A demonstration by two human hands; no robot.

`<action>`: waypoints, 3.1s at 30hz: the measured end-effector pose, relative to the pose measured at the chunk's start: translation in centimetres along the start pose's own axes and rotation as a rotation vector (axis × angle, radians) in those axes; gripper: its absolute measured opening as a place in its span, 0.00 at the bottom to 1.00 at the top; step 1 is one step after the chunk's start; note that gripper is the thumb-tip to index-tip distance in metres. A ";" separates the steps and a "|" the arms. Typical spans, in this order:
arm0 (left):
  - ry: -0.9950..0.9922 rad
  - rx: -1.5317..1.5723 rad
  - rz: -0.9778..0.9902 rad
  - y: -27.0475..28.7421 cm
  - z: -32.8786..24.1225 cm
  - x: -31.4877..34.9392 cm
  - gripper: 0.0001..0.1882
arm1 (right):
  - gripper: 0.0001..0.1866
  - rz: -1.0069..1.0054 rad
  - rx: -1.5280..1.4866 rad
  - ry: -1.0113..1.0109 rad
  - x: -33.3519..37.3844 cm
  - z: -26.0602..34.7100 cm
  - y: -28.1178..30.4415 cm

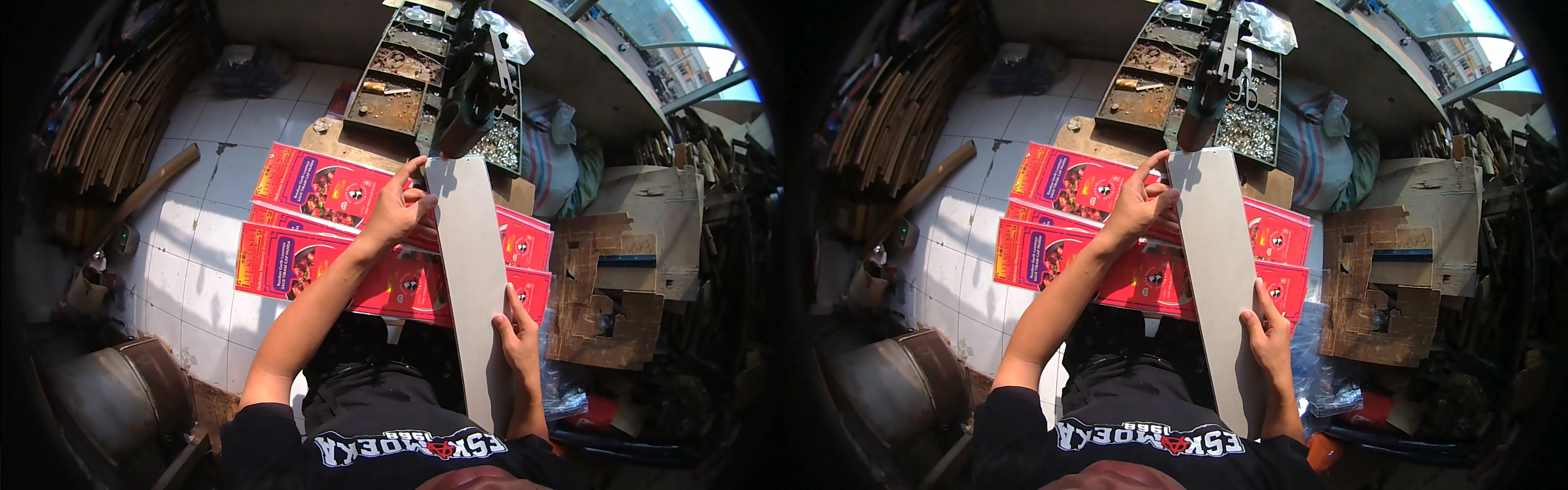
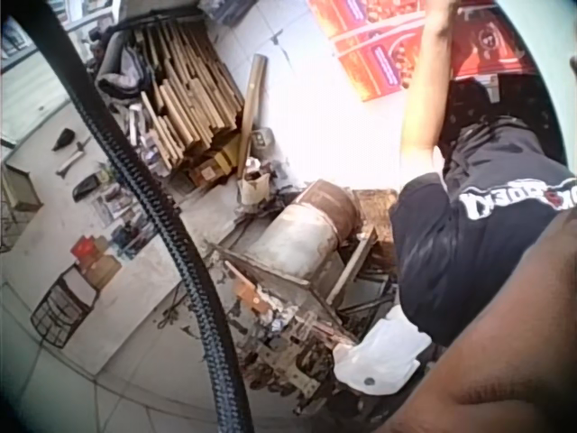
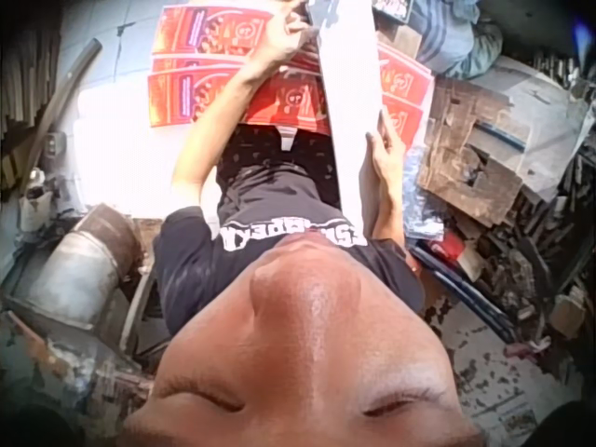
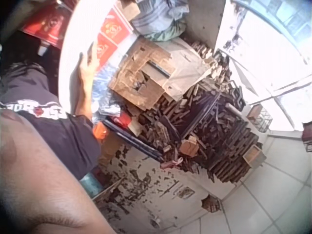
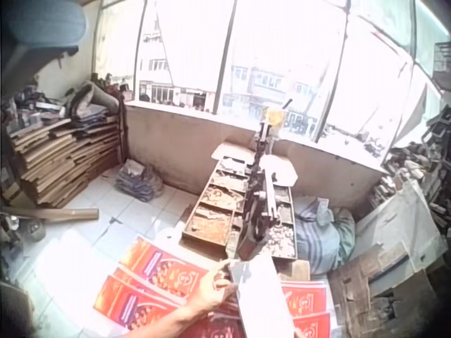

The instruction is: The person places long cardboard strips onto a stack of printed flat boxes and uses a foot-pedal operated stapling machine to secure them together.

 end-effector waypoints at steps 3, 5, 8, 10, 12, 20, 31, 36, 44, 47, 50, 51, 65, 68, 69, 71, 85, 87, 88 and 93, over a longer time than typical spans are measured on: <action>0.023 0.015 -0.009 -0.1 -0.3 0.3 0.39 | 0.31 0.001 -0.028 -0.012 0.0 -0.1 -0.1; 0.024 0.004 -0.011 -0.1 -0.4 0.4 0.39 | 0.31 -0.004 0.001 -0.007 0.1 0.0 -0.2; 0.035 0.013 -0.018 -0.3 -0.5 0.6 0.38 | 0.31 -0.011 0.076 0.039 0.2 -0.4 -0.2; 0.049 0.011 -0.030 -0.4 -0.6 0.3 0.38 | 0.31 -0.001 0.021 0.017 0.3 -1.0 -0.2; 0.056 0.004 -0.029 -0.6 -0.3 0.1 0.38 | 0.31 0.001 -0.139 -0.061 0.1 -0.7 -0.2; 0.003 -0.018 -0.038 -0.2 -0.6 0.6 0.41 | 0.30 0.024 -0.125 -0.045 0.6 -1.3 0.1; 0.014 -0.173 0.215 -2.6 -2.7 1.7 0.32 | 0.21 -0.203 -0.050 -0.074 3.4 -1.4 1.7; -0.592 -0.538 0.203 -5.9 -7.2 3.4 0.25 | 0.20 0.002 -0.228 0.007 3.7 -1.1 0.6; -0.502 -0.561 0.225 -5.7 -13.0 7.3 0.16 | 0.32 1.002 -1.259 -0.649 6.9 -3.5 -6.6; -0.250 -0.438 0.125 -5.3 -14.8 8.9 0.13 | 0.32 1.028 -1.244 -0.805 7.8 -1.1 -7.9; -0.323 -0.594 0.088 -5.7 -16.4 9.3 0.15 | 0.32 1.151 -1.276 -0.424 7.5 0.5 -8.2; -0.274 -0.589 0.101 -6.0 -16.9 9.4 0.15 | 0.30 1.085 -1.246 -0.438 7.6 0.9 -7.7; -0.190 -0.374 0.076 -5.0 -18.2 9.5 0.31 | 0.32 1.554 -1.458 -0.533 6.4 1.1 -7.6; -0.189 -0.191 0.088 -4.6 -18.0 9.4 0.32 | 0.34 1.506 -1.479 -0.592 6.7 1.1 -7.4; -0.181 -0.184 0.090 -4.3 -17.7 9.4 0.31 | 0.34 1.499 -1.453 -0.572 6.7 0.9 -7.4; -0.164 -0.170 0.093 -3.9 -17.4 9.4 0.31 | 0.34 1.484 -1.403 -0.532 6.7 0.6 -7.4; -0.159 -0.252 0.021 -4.8 -15.6 10.9 0.19 | 0.36 1.486 -1.415 -0.515 7.1 0.2 -7.4; -0.179 -0.263 -0.006 -4.4 -15.5 10.8 0.17 | 0.36 1.513 -1.425 -0.534 7.0 0.0 -7.8; -0.188 -0.268 -0.019 -4.2 -15.4 10.9 0.16 | 0.36 1.530 -1.427 -0.556 6.9 -0.1 -8.0; -0.219 -0.302 -0.033 -4.0 -15.3 10.7 0.16 | 0.32 1.531 -1.519 -0.544 6.8 -0.5 -8.5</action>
Point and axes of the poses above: each hand's wrist, its own x-axis away from the middle knuckle, its own y-axis out of the back of the hand, z = x × y, the point moved 3 cm from there along -x, towards the middle knuckle, and after that the axes turned 6 degrees about x, right-handed, at the moved point
